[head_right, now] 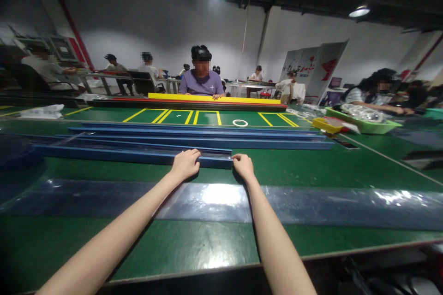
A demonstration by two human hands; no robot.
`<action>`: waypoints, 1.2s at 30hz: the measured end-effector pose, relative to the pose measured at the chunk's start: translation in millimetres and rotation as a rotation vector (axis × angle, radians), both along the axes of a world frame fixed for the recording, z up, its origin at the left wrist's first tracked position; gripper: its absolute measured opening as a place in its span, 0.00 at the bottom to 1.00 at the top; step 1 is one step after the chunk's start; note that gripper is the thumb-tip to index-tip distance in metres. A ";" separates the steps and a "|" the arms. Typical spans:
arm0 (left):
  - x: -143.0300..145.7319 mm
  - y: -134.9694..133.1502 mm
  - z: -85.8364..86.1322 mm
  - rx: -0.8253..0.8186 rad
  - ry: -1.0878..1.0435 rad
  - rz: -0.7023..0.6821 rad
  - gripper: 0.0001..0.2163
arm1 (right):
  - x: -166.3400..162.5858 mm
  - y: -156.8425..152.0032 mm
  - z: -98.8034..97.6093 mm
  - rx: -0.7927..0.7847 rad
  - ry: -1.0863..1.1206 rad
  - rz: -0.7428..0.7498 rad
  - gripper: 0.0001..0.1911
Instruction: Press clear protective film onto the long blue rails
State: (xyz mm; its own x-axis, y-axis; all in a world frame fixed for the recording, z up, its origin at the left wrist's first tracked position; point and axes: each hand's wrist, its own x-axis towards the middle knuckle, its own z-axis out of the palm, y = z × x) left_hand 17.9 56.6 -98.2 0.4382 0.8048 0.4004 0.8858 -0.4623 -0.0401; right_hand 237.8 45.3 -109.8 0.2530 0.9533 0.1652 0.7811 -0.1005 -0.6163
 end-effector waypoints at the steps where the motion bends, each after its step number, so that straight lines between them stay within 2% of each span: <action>1: 0.0 -0.2 0.2 0.000 -0.001 -0.001 0.09 | 0.0 0.0 0.1 -0.001 -0.001 -0.002 0.16; 19: -0.2 0.6 1.7 -0.006 0.013 0.013 0.09 | -0.6 0.6 0.7 -0.009 -0.002 0.010 0.16; 36: -1.8 -0.1 -13.2 0.096 -0.021 -0.064 0.13 | -1.2 0.9 -0.5 -0.007 -0.017 -0.011 0.16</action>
State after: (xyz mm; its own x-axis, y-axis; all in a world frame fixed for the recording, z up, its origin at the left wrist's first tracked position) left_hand 16.0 56.6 -111.4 0.4782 0.7330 0.4837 0.8557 -0.5128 -0.0687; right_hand 236.6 46.2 -110.3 0.2602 0.9517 0.1632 0.7904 -0.1128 -0.6021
